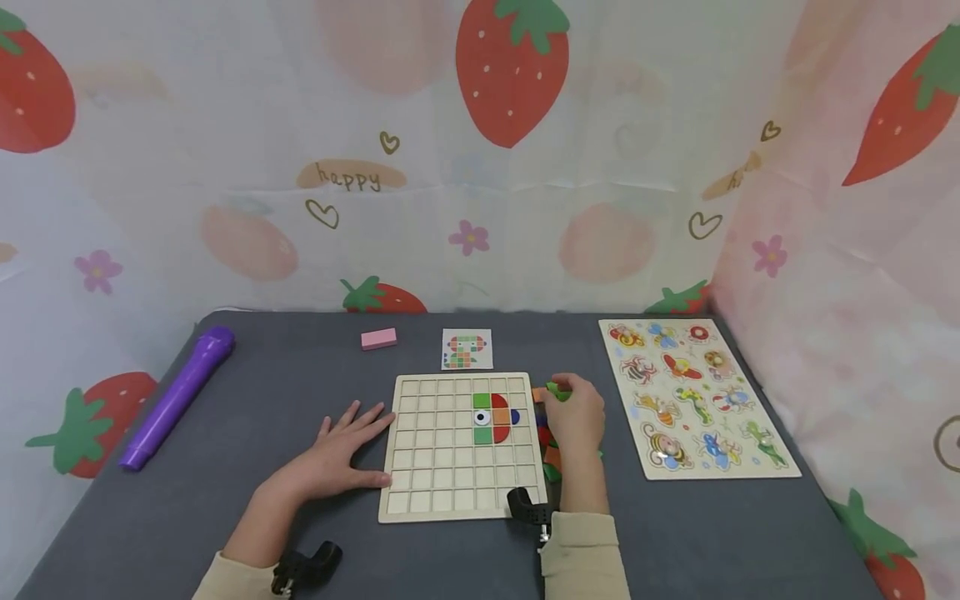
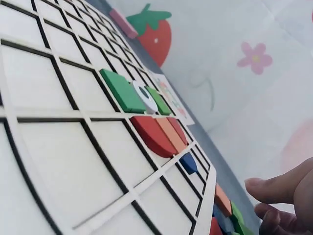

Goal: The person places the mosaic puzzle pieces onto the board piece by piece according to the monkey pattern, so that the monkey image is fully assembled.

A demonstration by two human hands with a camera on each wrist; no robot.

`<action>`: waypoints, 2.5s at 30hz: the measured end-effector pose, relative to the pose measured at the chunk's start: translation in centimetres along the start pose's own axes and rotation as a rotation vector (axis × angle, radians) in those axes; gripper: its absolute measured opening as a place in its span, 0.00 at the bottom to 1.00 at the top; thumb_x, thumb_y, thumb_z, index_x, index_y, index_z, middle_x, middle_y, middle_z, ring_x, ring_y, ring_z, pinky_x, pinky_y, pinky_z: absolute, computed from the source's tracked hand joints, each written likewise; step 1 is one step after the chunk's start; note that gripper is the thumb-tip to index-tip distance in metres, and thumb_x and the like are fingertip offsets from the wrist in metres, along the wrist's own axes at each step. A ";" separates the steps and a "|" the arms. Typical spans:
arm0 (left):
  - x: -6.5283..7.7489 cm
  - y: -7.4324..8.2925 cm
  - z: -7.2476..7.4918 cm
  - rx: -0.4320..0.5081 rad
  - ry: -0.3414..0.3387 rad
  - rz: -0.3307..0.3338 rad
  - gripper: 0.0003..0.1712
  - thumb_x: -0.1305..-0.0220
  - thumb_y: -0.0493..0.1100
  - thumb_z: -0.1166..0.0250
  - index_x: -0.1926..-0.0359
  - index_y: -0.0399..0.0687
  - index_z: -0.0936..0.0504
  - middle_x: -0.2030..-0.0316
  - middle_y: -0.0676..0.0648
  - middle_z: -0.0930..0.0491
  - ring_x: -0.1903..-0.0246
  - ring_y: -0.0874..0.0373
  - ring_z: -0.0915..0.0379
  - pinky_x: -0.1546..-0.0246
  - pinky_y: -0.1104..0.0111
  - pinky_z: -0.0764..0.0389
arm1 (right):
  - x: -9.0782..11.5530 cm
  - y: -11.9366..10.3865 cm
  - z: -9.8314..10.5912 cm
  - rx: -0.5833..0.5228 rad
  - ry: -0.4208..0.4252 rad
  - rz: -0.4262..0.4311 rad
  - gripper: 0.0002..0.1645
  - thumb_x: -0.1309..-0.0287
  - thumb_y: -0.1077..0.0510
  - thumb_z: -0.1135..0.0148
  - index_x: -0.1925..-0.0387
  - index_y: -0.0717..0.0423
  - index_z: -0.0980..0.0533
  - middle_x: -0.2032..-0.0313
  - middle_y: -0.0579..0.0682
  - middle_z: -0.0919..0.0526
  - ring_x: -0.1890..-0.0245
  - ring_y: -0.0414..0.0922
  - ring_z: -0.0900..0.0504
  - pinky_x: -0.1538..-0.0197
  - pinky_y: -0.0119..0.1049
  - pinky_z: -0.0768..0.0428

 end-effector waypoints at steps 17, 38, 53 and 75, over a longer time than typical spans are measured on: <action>0.1 -0.1 0.2 -0.008 -0.007 0.010 0.56 0.46 0.65 0.26 0.21 0.58 0.42 0.20 0.46 0.50 0.20 0.39 0.72 0.27 0.34 0.71 | 0.1 0.8 0.8 0.105 0.099 -0.127 0.25 0.38 0.59 0.31 0.39 0.56 0.23 0.43 0.62 0.19 0.44 0.62 0.22 0.44 0.61 0.25; 0.3 0.1 0.3 -0.009 -0.003 0.012 0.56 0.46 0.64 0.26 0.21 0.57 0.42 0.20 0.45 0.49 0.20 0.39 0.71 0.27 0.34 0.71 | 0.6 -1.1 0.1 0.013 0.086 -0.029 0.14 0.41 0.53 0.26 0.57 0.56 0.16 0.58 0.57 0.14 0.54 0.57 0.20 0.56 0.52 0.22; 0.4 0.3 0.4 -0.024 0.000 0.031 0.56 0.47 0.65 0.25 0.21 0.58 0.40 0.21 0.46 0.48 0.20 0.39 0.69 0.27 0.34 0.69 | 2.0 -4.7 -5.0 -0.116 -0.138 0.135 0.14 0.36 0.52 0.31 0.52 0.53 0.16 0.60 0.54 0.14 0.63 0.50 0.18 0.67 0.37 0.21; 0.3 0.3 0.3 -0.030 -0.006 0.027 0.57 0.47 0.65 0.25 0.21 0.57 0.41 0.20 0.46 0.48 0.20 0.39 0.70 0.27 0.34 0.69 | 2.8 -6.1 -7.8 0.142 -0.149 0.288 0.11 0.37 0.53 0.30 0.55 0.48 0.12 0.60 0.47 0.11 0.61 0.48 0.14 0.61 0.43 0.18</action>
Point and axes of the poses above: each hand's wrist, its own x-axis away from the middle knuckle, its own z-axis out of the back of the hand, y = z × x, the point moved 4 cm from there along -x, towards the middle knuckle
